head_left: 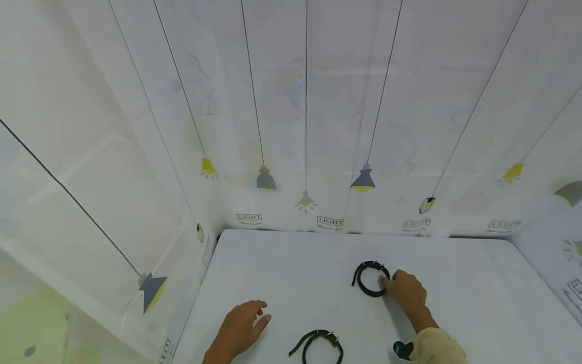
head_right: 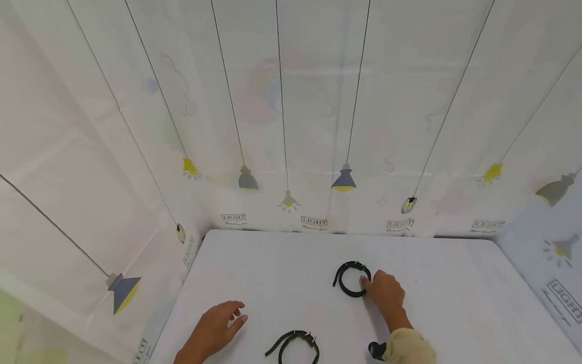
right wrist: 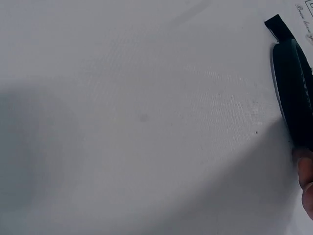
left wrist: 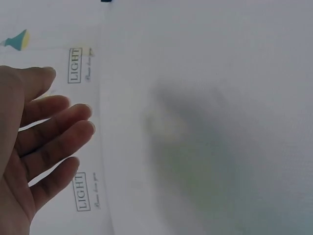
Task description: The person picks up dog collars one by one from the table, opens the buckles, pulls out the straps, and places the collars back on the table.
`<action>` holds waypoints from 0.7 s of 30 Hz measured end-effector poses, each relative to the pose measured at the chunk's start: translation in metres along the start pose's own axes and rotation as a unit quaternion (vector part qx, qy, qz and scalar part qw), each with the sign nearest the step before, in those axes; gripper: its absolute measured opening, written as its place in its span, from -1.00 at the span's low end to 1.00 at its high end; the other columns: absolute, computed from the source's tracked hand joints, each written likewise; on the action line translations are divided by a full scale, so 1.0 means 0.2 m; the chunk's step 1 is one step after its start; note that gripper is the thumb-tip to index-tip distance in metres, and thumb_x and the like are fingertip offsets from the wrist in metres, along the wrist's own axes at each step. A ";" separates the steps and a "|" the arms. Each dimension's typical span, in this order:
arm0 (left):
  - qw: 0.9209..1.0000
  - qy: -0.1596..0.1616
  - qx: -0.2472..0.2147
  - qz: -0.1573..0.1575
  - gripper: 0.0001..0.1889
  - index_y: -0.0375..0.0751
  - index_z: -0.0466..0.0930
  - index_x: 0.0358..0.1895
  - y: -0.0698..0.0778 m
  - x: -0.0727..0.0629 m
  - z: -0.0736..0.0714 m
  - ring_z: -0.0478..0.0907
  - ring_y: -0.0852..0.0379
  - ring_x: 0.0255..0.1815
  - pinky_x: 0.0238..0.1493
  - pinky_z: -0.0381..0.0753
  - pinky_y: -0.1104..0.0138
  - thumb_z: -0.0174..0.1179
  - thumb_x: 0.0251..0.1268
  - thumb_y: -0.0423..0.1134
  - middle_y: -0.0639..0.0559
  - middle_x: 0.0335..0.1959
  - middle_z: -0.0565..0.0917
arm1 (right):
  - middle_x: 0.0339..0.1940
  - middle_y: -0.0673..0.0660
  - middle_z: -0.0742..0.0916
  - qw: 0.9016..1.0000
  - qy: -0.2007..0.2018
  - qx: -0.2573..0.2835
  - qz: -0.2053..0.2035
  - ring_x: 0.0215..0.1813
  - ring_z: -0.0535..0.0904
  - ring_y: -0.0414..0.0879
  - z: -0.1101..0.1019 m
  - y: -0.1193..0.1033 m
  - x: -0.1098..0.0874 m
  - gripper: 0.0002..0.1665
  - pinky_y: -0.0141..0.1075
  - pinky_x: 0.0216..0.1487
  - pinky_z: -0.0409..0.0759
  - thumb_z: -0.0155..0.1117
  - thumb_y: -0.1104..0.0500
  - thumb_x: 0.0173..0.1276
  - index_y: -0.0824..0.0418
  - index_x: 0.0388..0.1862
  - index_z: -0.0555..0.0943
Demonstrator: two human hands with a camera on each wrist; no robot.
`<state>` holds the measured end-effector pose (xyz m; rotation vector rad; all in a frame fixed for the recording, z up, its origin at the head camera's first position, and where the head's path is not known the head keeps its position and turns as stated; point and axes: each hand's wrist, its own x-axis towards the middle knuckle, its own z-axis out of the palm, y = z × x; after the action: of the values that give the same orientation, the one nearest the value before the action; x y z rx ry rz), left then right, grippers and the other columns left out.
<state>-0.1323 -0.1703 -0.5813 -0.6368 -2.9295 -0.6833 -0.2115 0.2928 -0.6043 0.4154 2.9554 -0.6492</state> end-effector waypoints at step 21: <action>0.987 -0.036 -0.152 0.024 -0.55 0.05 0.54 0.23 0.34 0.15 -0.17 0.61 0.31 0.00 -0.05 0.62 0.30 0.06 0.49 0.21 0.27 0.03 0.64 | -0.32 0.21 0.79 0.953 0.026 0.297 -0.058 -0.51 0.69 -0.09 -0.09 -0.27 -0.33 -0.64 -0.35 -0.47 0.65 0.38 0.14 0.36 0.38 -0.02 0.66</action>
<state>-0.1320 -0.1182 -0.5175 -0.7681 -2.8868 -1.1369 -0.1646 0.2373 -0.5561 0.2952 2.7874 -1.5716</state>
